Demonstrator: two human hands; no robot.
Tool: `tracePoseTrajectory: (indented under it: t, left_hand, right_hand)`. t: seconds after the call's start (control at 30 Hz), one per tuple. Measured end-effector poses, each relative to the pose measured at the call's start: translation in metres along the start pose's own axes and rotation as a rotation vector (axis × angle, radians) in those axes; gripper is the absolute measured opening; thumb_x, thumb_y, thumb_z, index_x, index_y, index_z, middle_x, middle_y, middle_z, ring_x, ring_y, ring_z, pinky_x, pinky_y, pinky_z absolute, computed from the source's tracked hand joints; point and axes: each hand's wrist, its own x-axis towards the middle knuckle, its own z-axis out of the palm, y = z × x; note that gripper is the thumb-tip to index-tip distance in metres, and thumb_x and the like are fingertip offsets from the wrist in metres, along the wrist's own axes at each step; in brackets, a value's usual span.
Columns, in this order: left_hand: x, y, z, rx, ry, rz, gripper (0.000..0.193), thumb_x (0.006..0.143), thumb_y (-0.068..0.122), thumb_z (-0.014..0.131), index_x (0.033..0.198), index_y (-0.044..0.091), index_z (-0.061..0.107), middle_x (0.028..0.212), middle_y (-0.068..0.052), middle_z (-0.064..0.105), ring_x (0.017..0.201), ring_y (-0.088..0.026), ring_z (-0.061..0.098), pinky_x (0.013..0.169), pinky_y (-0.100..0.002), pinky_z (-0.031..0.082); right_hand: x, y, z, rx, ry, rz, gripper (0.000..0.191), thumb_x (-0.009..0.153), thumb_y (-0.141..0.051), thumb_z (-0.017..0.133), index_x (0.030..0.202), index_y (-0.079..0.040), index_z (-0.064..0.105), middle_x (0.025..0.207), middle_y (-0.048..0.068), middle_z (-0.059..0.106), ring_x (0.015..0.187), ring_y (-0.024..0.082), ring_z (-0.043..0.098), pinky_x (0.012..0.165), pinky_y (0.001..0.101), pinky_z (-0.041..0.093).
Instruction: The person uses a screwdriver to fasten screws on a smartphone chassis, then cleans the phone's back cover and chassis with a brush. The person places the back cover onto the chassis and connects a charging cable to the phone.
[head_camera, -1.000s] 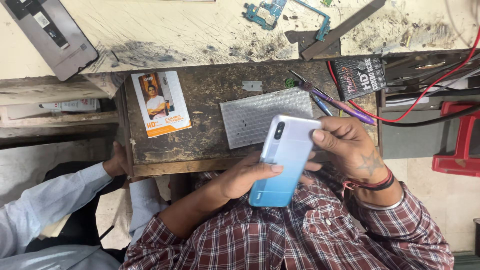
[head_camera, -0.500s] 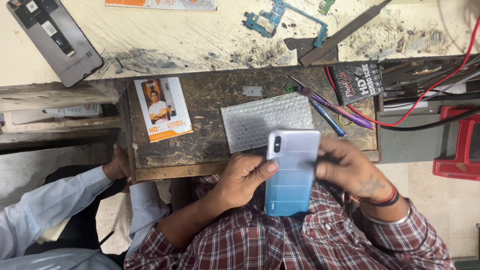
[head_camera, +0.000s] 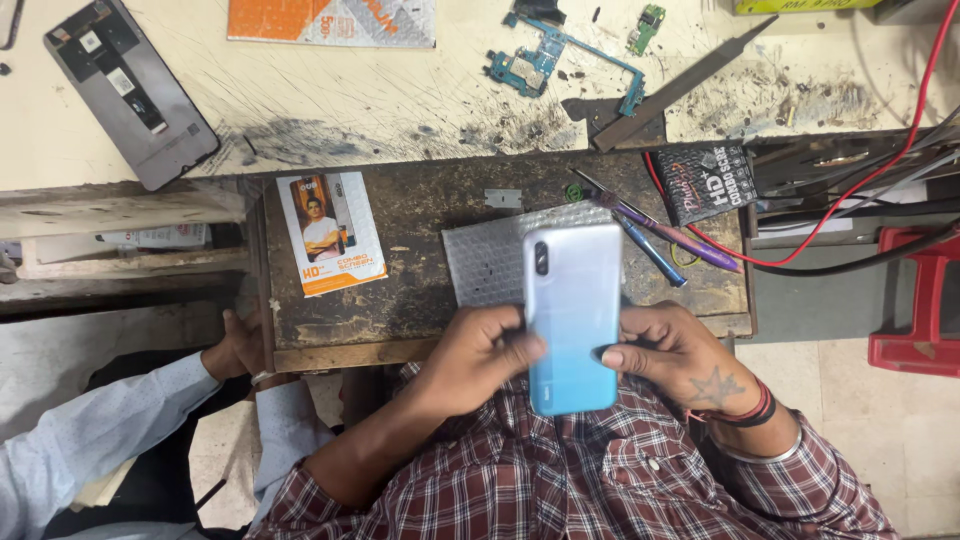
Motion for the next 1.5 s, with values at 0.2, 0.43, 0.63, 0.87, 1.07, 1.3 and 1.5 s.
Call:
tracePoseTrajectory:
  t: [0.2, 0.43, 0.63, 0.87, 1.07, 1.3, 1.5]
  left_hand:
    - [-0.002, 0.025, -0.002, 0.048, -0.022, -0.023, 0.041, 0.091, 0.035, 0.075, 0.113, 0.001, 0.073, 0.100, -0.012, 0.081, 0.096, -0.018, 0.080, 0.083, -0.032, 0.063]
    - [-0.002, 0.038, -0.004, 0.052, 0.011, -0.035, 0.039, 0.091, 0.032, 0.076, 0.112, 0.000, 0.071, 0.100, -0.012, 0.082, 0.098, -0.017, 0.079, 0.082, -0.032, 0.063]
    - [-0.003, 0.026, -0.004, 0.056, -0.010, -0.015, 0.042, 0.091, 0.035, 0.075, 0.113, 0.000, 0.071, 0.100, -0.011, 0.081, 0.098, -0.020, 0.080, 0.084, -0.034, 0.064]
    - [0.016, 0.024, -0.015, -0.550, -0.301, 0.280, 0.089, 0.090, 0.043, 0.083, 0.156, 0.006, 0.035, 0.146, -0.017, 0.058, 0.134, -0.031, 0.063, 0.117, -0.049, 0.054]
    - [0.026, 0.021, 0.009, -0.861, -0.212, 0.415, 0.101, 0.087, 0.030, 0.090, 0.164, 0.002, 0.030, 0.141, -0.021, 0.058, 0.133, -0.034, 0.060, 0.119, -0.053, 0.050]
    - [0.023, 0.012, 0.016, -0.820, 0.261, 0.337, 0.091, 0.091, 0.015, 0.084, 0.161, -0.001, 0.028, 0.147, -0.022, 0.056, 0.142, -0.035, 0.055, 0.125, -0.050, 0.045]
    - [0.026, 0.007, 0.030, -0.834, 0.391, 0.327, 0.083, 0.093, 0.005, 0.079, 0.159, -0.001, 0.029, 0.148, -0.021, 0.054, 0.140, -0.035, 0.055, 0.122, -0.048, 0.046]
  right_hand:
    - [0.002, -0.010, 0.005, -0.160, 0.020, -0.029, 0.039, 0.089, -0.015, 0.074, 0.124, 0.002, 0.070, 0.099, 0.009, 0.082, 0.088, 0.011, 0.073, 0.078, 0.0295, 0.061]
    - [0.003, -0.021, 0.017, -0.141, -0.011, 0.029, 0.045, 0.085, -0.010, 0.078, 0.128, 0.001, 0.068, 0.103, 0.011, 0.083, 0.092, 0.010, 0.073, 0.079, 0.0286, 0.061]
    - [0.002, -0.026, 0.018, -0.100, -0.013, 0.032, 0.043, 0.088, -0.008, 0.076, 0.129, 0.002, 0.068, 0.107, 0.013, 0.082, 0.097, 0.013, 0.072, 0.083, 0.0304, 0.060]
    - [-0.002, -0.012, -0.002, 0.225, -0.381, -0.065, 0.050, 0.095, -0.020, 0.075, 0.129, 0.015, 0.065, 0.110, 0.019, 0.079, 0.100, 0.023, 0.074, 0.091, 0.0345, 0.058]
    - [0.002, 0.006, 0.008, 0.531, -0.314, -0.060, 0.051, 0.100, -0.029, 0.072, 0.124, 0.016, 0.068, 0.090, 0.017, 0.077, 0.073, 0.020, 0.072, 0.065, 0.0325, 0.058]
    - [-0.008, -0.046, 0.038, -0.933, 0.558, -0.806, 0.043, 0.088, -0.030, 0.077, 0.118, 0.000, 0.069, 0.114, 0.013, 0.072, 0.106, 0.026, 0.073, 0.092, 0.0365, 0.057]
    - [0.000, -0.067, 0.063, -1.266, 0.651, -0.871, 0.032, 0.083, -0.009, 0.089, 0.111, -0.002, 0.076, 0.100, 0.012, 0.075, 0.093, 0.029, 0.075, 0.081, 0.0373, 0.058]
